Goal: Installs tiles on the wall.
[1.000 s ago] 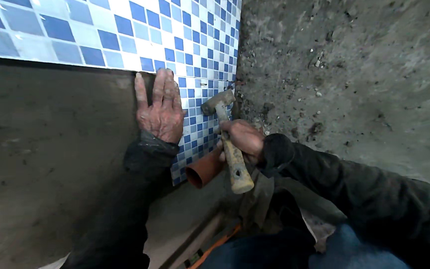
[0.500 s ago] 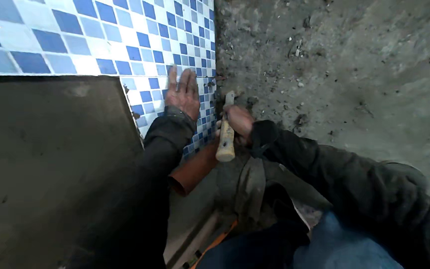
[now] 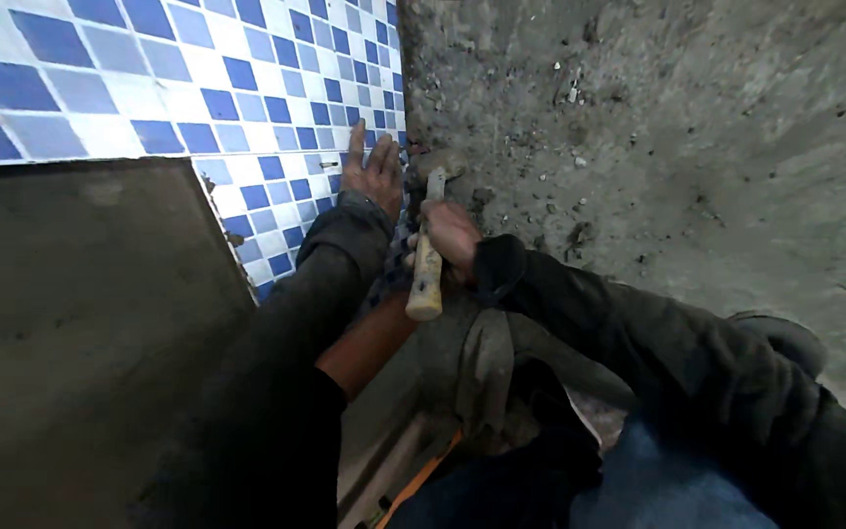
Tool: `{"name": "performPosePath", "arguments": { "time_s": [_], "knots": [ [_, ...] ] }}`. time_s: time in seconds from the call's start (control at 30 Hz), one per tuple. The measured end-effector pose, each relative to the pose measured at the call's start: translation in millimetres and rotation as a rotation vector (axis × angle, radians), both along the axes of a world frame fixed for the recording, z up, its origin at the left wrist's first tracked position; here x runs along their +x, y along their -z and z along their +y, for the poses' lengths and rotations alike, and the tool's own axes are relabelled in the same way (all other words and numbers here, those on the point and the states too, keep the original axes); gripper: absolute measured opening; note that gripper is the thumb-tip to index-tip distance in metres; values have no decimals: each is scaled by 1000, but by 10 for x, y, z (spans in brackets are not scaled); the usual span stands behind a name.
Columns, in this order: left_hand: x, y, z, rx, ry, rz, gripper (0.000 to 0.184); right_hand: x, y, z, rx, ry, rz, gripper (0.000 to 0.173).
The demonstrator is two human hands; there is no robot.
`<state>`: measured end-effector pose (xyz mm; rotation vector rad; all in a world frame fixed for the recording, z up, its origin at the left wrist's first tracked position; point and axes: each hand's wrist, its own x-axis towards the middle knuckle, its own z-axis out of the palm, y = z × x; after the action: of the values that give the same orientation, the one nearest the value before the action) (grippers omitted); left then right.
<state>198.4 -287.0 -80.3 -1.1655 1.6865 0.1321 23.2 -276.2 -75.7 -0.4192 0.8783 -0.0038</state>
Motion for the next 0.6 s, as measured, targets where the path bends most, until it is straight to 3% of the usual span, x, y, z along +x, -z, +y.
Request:
{"name": "performPosePath", "arguments": {
  "time_s": [0.23, 0.47, 0.6],
  "knots": [
    [-89, 40, -146, 83, 5, -25, 37, -92, 38, 18, 106, 66, 54, 48],
    [31, -45, -56, -71, -37, 47, 40, 127, 2, 46, 71, 53, 35, 47],
    [-19, -80, -104, -4, -26, -36, 43, 228, -32, -26, 86, 74, 33, 45]
  ]
}}
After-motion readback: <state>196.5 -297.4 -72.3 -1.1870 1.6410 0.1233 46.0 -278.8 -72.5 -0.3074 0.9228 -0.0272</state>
